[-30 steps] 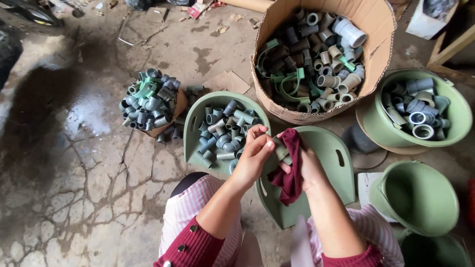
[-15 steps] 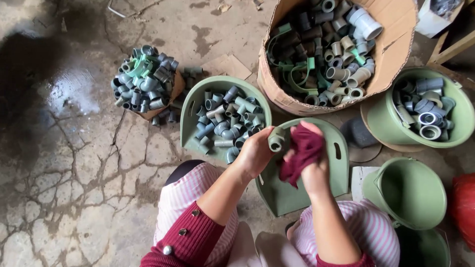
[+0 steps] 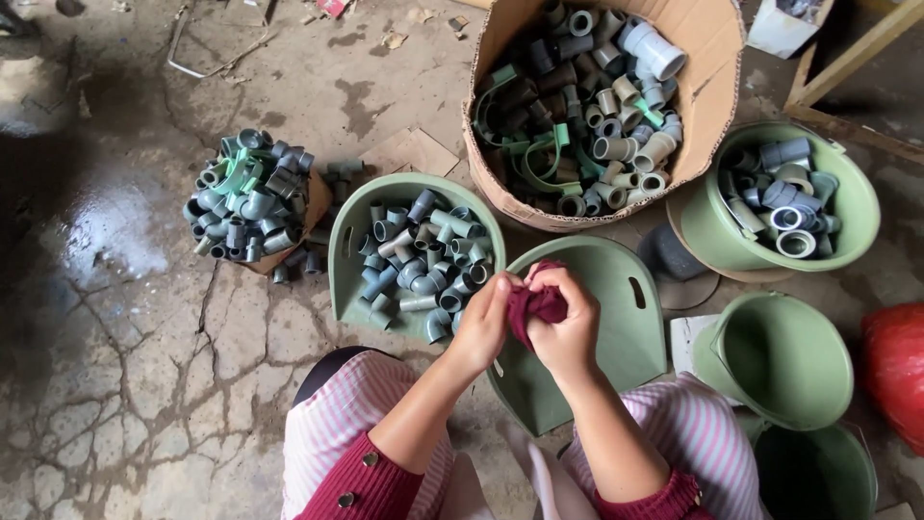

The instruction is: The person sits on the floor and wipes small plastic pipe fittings with a maroon cloth, picking them from a cardboard box and placing them into a green basin. The person handles the fittings one at a time, wiping each before moving to the next.

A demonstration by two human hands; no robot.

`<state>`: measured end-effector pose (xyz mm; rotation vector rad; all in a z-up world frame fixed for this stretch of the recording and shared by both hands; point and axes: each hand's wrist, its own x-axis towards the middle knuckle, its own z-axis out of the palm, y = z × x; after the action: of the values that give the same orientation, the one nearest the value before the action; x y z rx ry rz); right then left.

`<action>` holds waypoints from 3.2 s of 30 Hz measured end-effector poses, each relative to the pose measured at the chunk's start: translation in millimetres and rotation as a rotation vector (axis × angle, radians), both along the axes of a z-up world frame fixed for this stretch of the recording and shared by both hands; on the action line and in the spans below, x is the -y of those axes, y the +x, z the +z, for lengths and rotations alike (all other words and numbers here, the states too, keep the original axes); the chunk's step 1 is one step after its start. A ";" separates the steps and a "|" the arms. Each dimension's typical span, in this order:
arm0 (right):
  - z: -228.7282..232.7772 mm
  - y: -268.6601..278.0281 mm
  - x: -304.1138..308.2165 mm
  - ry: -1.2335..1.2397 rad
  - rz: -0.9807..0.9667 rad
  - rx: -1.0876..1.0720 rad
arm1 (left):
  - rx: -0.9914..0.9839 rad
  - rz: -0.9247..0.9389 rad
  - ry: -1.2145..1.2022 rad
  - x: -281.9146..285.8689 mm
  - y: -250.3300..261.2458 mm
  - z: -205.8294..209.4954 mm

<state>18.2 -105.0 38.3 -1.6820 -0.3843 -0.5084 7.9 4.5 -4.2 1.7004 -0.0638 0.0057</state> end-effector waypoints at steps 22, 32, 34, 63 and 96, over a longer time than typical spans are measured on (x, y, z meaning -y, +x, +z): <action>-25.4 -0.4 11.4 -0.392 0.141 -0.132 | -0.328 0.014 0.103 -16.3 4.1 12.8; -3.1 -14.0 18.2 0.085 -0.101 -0.157 | -0.337 -0.150 0.141 -7.1 -2.5 11.0; 3.6 -15.8 20.0 0.141 -0.103 -0.137 | -0.325 -0.164 0.144 -8.1 -1.6 3.6; 22.9 -5.4 49.0 0.277 -0.090 -0.430 | 0.316 -0.252 0.403 -16.9 -14.9 67.8; 40.4 -20.6 31.3 -0.119 0.197 -0.373 | 0.662 0.112 0.145 -17.3 -1.0 37.0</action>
<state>-2.3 -136.3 78.7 -1.7864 -0.3053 -0.0232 7.0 21.7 32.8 1.7815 -0.4704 0.6612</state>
